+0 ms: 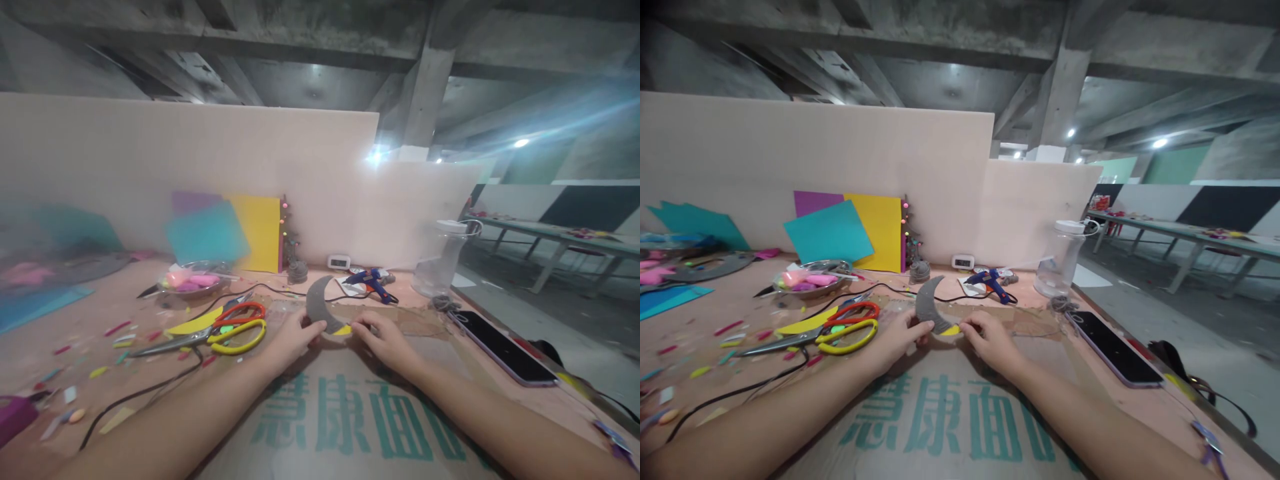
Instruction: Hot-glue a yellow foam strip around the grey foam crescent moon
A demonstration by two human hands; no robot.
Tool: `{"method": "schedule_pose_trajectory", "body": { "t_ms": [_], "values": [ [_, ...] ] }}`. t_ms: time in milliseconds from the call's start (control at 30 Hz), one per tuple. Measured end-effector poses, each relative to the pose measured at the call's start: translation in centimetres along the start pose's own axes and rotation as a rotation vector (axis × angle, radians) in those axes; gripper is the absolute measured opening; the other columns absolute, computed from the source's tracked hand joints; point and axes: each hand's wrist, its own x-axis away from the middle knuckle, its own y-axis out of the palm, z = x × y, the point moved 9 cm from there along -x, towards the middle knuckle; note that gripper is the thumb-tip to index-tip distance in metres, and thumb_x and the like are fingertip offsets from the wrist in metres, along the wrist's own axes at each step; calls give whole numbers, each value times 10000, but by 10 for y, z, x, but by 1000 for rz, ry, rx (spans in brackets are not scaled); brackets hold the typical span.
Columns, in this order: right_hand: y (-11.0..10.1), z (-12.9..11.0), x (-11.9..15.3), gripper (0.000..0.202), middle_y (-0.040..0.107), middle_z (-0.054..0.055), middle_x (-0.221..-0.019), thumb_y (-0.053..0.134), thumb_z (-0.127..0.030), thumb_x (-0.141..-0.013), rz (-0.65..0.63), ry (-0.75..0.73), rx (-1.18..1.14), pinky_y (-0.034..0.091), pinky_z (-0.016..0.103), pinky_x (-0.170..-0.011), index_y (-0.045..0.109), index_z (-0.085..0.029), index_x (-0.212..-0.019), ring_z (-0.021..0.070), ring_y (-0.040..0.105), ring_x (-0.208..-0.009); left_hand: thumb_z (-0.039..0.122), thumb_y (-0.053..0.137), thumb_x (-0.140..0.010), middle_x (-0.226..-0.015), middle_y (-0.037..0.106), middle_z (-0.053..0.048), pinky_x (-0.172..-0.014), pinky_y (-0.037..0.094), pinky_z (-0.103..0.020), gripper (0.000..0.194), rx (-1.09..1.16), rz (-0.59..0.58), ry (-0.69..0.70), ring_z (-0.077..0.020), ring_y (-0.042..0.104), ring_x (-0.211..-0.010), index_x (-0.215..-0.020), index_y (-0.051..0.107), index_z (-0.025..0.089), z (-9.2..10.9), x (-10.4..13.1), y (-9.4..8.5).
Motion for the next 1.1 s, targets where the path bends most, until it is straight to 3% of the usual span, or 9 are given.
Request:
{"method": "schedule_pose_trajectory", "body": {
  "t_ms": [433,667,767,900,1033,1100],
  "values": [
    [5,3,1,224,667,61,-774,503,-302,-890,-60,18,16,451,309,-702,627,-175,-754,195,600,-753,589,588,-751,-573,488,40,-530,319,-237,428,-57,-7,9,-108,439,-550,-710,493,174,2,2,0],
    [10,2,2,239,658,63,-777,498,-327,-891,-96,24,-6,442,326,-723,618,-176,-749,203,592,-763,571,567,-773,-570,483,49,-498,287,-228,405,-64,-25,5,-93,406,-519,-740,493,174,-2,2,2],
    [1,4,0,269,631,48,-751,459,-347,-910,-37,70,-70,445,315,-714,594,-182,-746,194,585,-757,565,561,-785,-565,481,56,-483,274,-227,396,-75,-19,-12,-83,379,-487,-755,490,176,-5,1,0],
    [-14,13,1,223,612,36,-817,458,-347,-907,112,141,-179,457,288,-657,597,-177,-946,163,572,-706,562,560,-793,-562,488,51,-485,276,-228,396,-81,-1,5,-85,390,-492,-741,484,177,-7,-1,-2],
    [4,17,5,366,561,-33,-647,476,-275,-884,-5,205,-304,470,271,-581,515,-179,-1235,144,564,-564,586,566,-782,-560,493,44,-497,289,-230,423,-48,19,15,-98,429,-520,-748,489,171,-7,-2,-3],
    [15,14,7,450,630,-8,-742,473,-247,-872,-84,191,-385,514,291,-633,464,-187,-1319,143,607,-599,595,573,-774,-561,489,45,-495,285,-231,434,-30,9,13,-98,428,-520,-755,494,169,-7,-2,-2]
  ]
}}
